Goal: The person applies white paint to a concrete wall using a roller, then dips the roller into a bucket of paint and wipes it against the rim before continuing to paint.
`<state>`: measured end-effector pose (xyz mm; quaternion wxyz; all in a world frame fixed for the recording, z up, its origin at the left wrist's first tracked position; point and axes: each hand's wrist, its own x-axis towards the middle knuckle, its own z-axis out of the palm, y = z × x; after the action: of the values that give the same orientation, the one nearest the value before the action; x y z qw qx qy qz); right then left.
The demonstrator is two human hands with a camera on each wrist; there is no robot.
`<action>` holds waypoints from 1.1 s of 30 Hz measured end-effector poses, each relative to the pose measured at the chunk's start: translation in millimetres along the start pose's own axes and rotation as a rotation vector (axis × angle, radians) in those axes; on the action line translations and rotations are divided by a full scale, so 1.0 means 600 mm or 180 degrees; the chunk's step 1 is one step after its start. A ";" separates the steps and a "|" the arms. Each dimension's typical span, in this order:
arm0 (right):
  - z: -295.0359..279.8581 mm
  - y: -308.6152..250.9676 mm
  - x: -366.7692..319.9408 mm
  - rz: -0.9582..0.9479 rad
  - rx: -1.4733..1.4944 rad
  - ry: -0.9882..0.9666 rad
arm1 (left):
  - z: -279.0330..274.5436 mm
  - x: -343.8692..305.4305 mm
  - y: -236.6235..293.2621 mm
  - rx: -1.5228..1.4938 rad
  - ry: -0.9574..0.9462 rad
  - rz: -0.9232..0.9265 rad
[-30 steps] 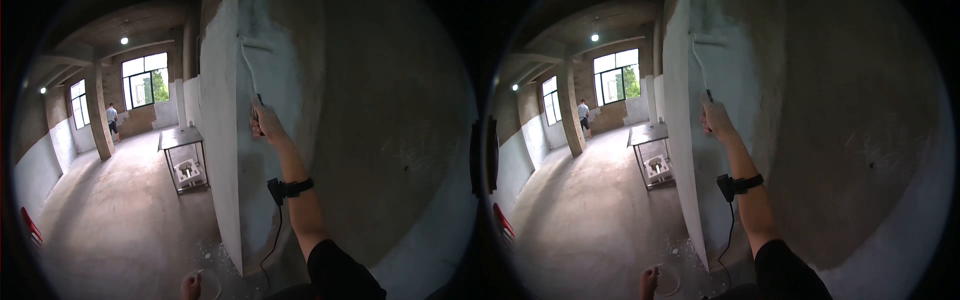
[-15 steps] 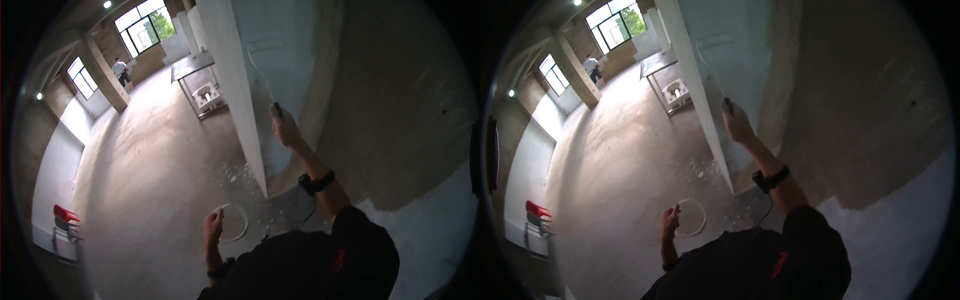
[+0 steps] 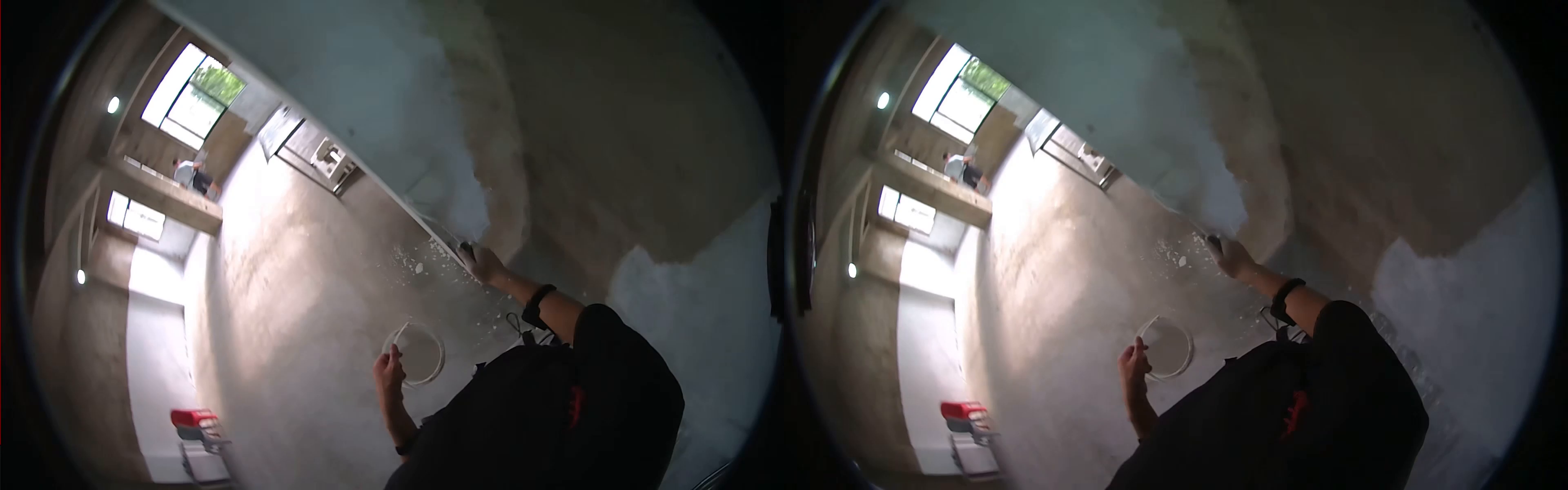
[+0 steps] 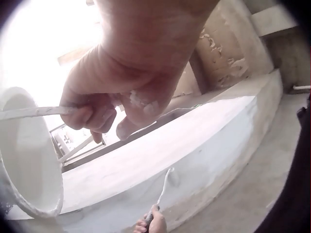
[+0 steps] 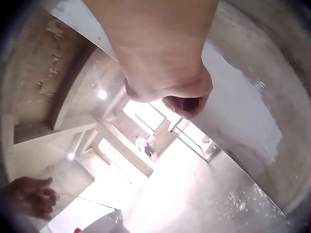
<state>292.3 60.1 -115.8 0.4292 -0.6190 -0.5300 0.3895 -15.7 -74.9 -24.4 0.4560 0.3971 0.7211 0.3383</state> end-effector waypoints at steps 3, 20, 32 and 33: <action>-0.004 0.073 -0.012 0.0356 -0.0095 0.0131 | 0.002 0.007 0.010 -0.0007 -0.0017 -0.0049; -0.188 0.026 0.079 0.0155 -0.0141 0.1029 | 0.085 -0.012 0.077 0.0181 -0.0086 -0.0155; -0.183 0.001 0.133 -0.0926 0.0408 0.1099 | 0.177 -0.028 0.097 -0.0041 0.0025 -0.0213; -0.182 0.003 0.136 -0.1118 0.0713 0.1144 | 0.181 -0.028 0.097 -0.0048 0.0001 -0.0234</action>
<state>406.2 127.9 -83.8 0.6432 -0.5255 -0.4981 0.2493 105.1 -49.7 -6.9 0.4710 0.3668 0.7328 0.3267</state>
